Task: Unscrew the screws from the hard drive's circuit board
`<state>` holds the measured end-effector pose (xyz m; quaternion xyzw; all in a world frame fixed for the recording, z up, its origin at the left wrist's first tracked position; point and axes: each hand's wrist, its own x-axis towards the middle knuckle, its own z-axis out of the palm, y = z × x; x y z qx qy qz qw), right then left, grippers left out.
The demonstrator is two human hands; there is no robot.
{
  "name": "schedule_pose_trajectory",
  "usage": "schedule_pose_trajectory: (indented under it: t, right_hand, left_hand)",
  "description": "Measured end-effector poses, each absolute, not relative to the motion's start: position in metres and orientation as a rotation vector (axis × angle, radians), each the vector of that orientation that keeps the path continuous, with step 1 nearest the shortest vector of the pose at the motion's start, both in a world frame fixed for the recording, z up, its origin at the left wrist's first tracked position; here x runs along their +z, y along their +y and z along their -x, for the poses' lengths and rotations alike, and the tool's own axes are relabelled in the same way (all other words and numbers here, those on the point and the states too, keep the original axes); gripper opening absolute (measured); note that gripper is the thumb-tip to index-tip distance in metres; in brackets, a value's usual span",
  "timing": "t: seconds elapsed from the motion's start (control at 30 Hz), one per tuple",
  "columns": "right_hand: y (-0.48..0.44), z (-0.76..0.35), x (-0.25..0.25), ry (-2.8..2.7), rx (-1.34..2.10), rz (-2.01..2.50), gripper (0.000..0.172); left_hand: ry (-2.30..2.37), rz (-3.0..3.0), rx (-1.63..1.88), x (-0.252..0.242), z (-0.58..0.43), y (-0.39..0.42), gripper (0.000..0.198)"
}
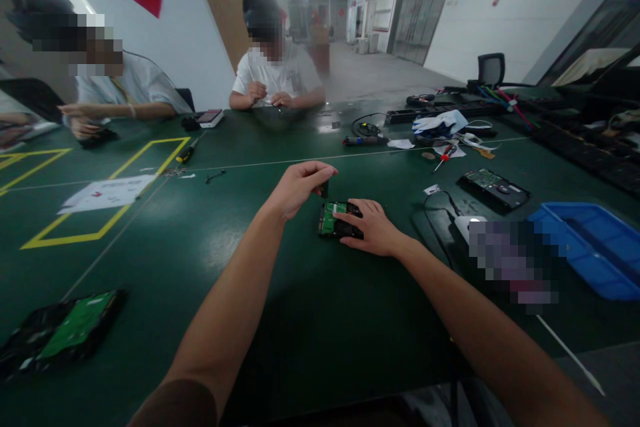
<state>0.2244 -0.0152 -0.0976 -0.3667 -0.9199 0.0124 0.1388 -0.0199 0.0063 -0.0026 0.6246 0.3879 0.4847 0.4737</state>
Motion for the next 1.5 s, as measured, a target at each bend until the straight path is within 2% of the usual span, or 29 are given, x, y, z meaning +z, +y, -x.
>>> schedule_pose_trajectory:
  t: [0.3,0.67,1.5]
  right_hand:
    - [-0.0144,-0.2237,-0.0972,-2.665,0.054,1.078,0.066]
    - [-0.0144,-0.2242,-0.0985,-2.65,0.045,1.08,0.065]
    - [-0.0057,-0.2232,-0.0971,-2.623,0.106,1.117,0.063]
  left_hand:
    - [0.918,-1.515,1.132,-0.0028,0.0212,0.0051,0.027]
    - [0.953,-1.472,1.168,-0.0016,0.0236,0.0078,0.016]
    - [0.947,-1.439,1.167,-0.0016,0.0227,0.0072,0.019]
